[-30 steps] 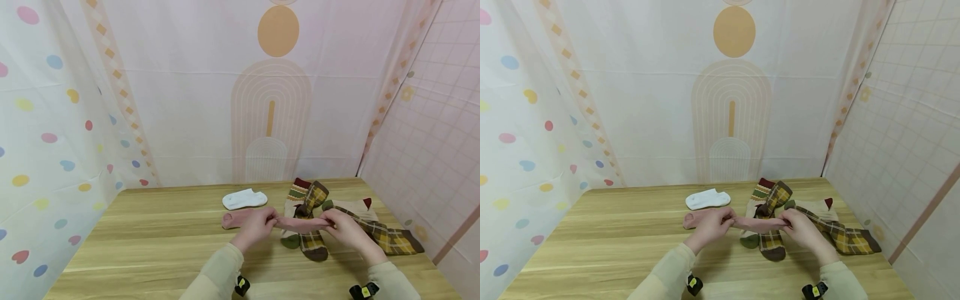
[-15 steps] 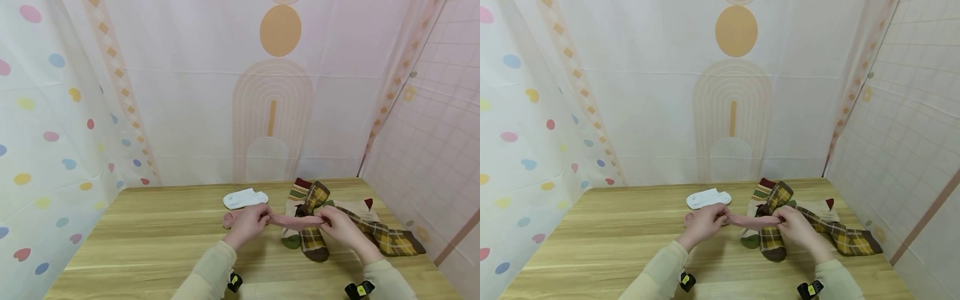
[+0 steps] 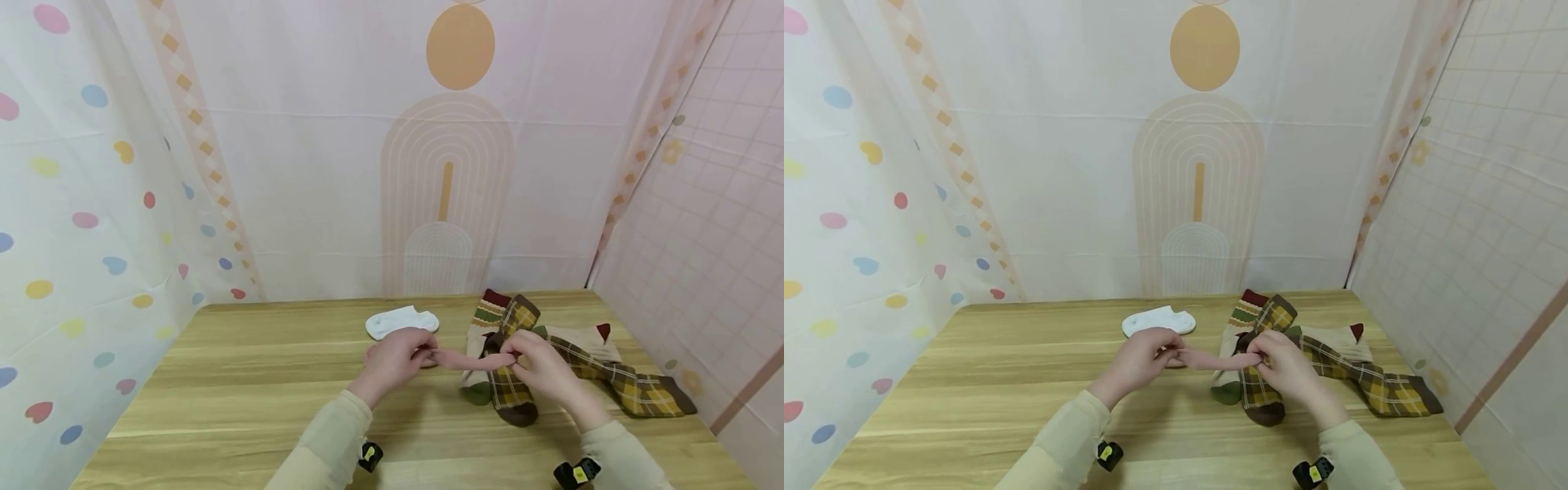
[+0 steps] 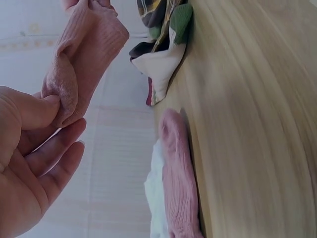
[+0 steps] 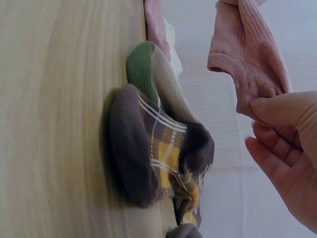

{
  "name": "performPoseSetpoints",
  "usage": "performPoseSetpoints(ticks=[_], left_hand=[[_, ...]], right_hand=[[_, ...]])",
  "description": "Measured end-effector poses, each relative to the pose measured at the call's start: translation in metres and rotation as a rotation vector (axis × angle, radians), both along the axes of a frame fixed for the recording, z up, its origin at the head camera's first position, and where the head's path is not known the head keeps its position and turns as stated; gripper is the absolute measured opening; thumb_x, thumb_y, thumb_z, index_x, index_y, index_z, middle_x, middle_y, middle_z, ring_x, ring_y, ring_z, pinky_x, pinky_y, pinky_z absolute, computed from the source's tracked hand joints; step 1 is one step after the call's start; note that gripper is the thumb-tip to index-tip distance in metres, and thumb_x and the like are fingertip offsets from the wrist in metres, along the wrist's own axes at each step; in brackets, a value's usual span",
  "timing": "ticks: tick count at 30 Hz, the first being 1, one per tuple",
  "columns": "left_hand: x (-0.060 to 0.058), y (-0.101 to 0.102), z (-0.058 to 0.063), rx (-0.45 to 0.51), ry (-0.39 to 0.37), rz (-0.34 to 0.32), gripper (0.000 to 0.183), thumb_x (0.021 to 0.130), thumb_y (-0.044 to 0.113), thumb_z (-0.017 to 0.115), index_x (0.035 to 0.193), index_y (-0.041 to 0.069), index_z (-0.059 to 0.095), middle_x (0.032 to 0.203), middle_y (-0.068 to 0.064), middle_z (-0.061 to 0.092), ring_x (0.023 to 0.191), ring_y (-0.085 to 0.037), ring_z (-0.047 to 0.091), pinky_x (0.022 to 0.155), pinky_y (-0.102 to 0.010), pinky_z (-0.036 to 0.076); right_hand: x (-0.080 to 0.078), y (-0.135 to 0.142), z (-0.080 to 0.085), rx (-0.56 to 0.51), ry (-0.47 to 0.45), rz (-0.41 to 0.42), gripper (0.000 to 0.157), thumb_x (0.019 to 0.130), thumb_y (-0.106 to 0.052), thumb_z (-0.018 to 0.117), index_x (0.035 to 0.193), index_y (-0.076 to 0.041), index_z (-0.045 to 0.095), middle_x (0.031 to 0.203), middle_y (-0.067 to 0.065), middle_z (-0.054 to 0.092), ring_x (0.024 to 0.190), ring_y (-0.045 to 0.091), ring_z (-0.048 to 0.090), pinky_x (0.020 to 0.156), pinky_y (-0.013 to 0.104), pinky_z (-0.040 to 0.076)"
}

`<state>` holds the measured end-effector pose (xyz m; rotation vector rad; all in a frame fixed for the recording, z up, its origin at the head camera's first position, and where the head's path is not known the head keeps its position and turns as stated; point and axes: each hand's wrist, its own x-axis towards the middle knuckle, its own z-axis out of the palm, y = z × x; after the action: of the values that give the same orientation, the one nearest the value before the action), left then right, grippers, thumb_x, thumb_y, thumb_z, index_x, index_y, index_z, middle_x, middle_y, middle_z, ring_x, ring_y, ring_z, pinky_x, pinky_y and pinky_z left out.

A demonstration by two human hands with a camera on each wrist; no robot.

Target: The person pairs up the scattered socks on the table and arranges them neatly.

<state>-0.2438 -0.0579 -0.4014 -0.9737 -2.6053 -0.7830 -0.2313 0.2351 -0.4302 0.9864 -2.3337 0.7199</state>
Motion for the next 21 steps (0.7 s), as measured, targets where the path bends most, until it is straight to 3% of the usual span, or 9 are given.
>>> performPoseSetpoints(ticks=[4, 8, 21], left_hand=[[-0.002, -0.007, -0.002, 0.002, 0.072, -0.019, 0.017, 0.086, 0.0, 0.071, 0.089, 0.017, 0.072, 0.09, 0.006, 0.07, 0.088, -0.013, 0.066, 0.079, -0.033, 0.053], [-0.005, -0.017, -0.004, 0.013, 0.149, -0.041, 0.017, 0.083, -0.003, 0.072, 0.087, 0.014, 0.071, 0.087, 0.003, 0.07, 0.086, -0.015, 0.066, 0.08, -0.034, 0.053], [-0.006, -0.056, -0.01, -0.02, 0.192, -0.007, 0.015, 0.084, -0.002, 0.074, 0.088, 0.012, 0.071, 0.088, 0.001, 0.07, 0.085, -0.018, 0.067, 0.077, -0.036, 0.054]], right_hand=[[-0.003, -0.007, -0.002, 0.01, 0.082, 0.04, 0.047, 0.062, 0.025, 0.074, 0.085, -0.015, 0.06, 0.089, -0.003, 0.06, 0.081, 0.015, 0.054, 0.067, 0.033, 0.048], [-0.006, -0.015, -0.004, 0.022, 0.097, 0.065, 0.044, 0.065, 0.022, 0.075, 0.085, -0.014, 0.061, 0.089, -0.004, 0.06, 0.083, 0.015, 0.056, 0.068, 0.032, 0.049], [-0.015, -0.046, -0.007, 0.096, 0.147, 0.153, 0.036, 0.071, 0.014, 0.079, 0.089, -0.013, 0.065, 0.093, -0.002, 0.06, 0.087, 0.017, 0.057, 0.073, 0.034, 0.051]])
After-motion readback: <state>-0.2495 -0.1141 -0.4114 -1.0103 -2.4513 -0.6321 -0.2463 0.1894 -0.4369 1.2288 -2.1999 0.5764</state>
